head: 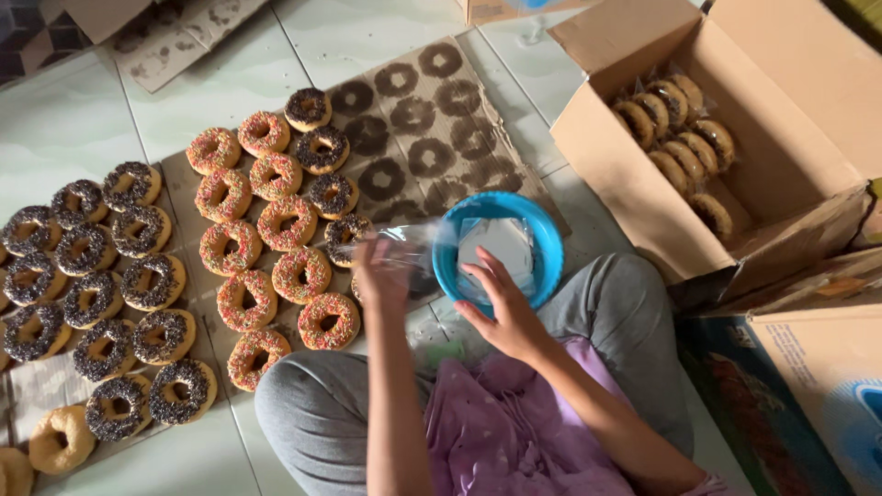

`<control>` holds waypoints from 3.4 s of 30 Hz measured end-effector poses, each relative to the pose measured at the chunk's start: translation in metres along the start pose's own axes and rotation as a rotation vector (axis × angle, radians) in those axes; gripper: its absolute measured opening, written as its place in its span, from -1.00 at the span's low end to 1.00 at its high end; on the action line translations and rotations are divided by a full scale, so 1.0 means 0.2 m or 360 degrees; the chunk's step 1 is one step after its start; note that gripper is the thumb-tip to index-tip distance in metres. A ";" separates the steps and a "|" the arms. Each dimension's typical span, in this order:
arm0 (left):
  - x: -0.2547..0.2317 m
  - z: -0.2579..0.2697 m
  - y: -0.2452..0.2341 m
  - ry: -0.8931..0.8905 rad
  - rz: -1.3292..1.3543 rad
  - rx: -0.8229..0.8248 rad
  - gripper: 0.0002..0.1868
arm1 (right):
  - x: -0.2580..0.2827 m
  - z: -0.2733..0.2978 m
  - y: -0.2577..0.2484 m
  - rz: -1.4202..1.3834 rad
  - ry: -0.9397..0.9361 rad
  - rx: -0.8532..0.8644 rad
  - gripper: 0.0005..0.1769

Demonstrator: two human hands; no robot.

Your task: The person sits on the floor and packages donuts one by one into clear plastic bags. They pick up a donut, place it in a bag, and then put the bagged donut into a cardboard box.

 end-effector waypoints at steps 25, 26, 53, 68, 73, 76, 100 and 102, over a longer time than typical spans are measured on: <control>-0.17 0.04 0.05 -0.0233 0.0641 -0.0092 0.30 | -0.15 0.05 0.14 -0.1051 0.0740 0.0028 0.15; -0.15 0.04 0.07 -0.0227 0.0616 -0.0112 0.29 | -0.13 0.04 0.01 -0.1058 0.0663 -0.0028 0.15; 0.67 0.43 0.54 -0.0530 0.0225 0.0832 -0.40 | 0.13 0.03 -0.45 0.0416 0.0032 -0.0734 0.22; 0.65 0.36 0.59 -0.0128 0.0004 0.0789 -0.47 | -0.60 0.02 -0.30 -0.2243 0.0863 -0.0626 -0.25; 0.68 0.33 0.55 -0.0132 -0.0057 0.1043 -0.43 | -0.61 -0.03 -0.33 -0.1971 0.0752 -0.0622 -0.77; 0.75 0.25 0.47 -0.0213 -0.0372 0.0789 -0.24 | -0.55 -0.04 -0.40 -0.1683 0.0610 -0.0808 -0.89; 0.74 0.40 0.80 -0.0747 0.0100 0.0919 -0.04 | -0.08 -0.06 -0.44 0.0095 0.0185 0.0047 -0.87; 0.78 0.36 0.78 -0.0779 0.0058 0.0869 -0.06 | -0.05 -0.05 -0.47 -0.0035 0.0066 0.0082 -0.84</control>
Point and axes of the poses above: each hand's wrist, its own z-axis away from the middle knuckle, its own y-axis out of the palm, x = y × z, the point moved 5 cm from there along -z, towards the middle knuckle, and after that the axes turned 1 degree about -y, right-handed, at the moved point
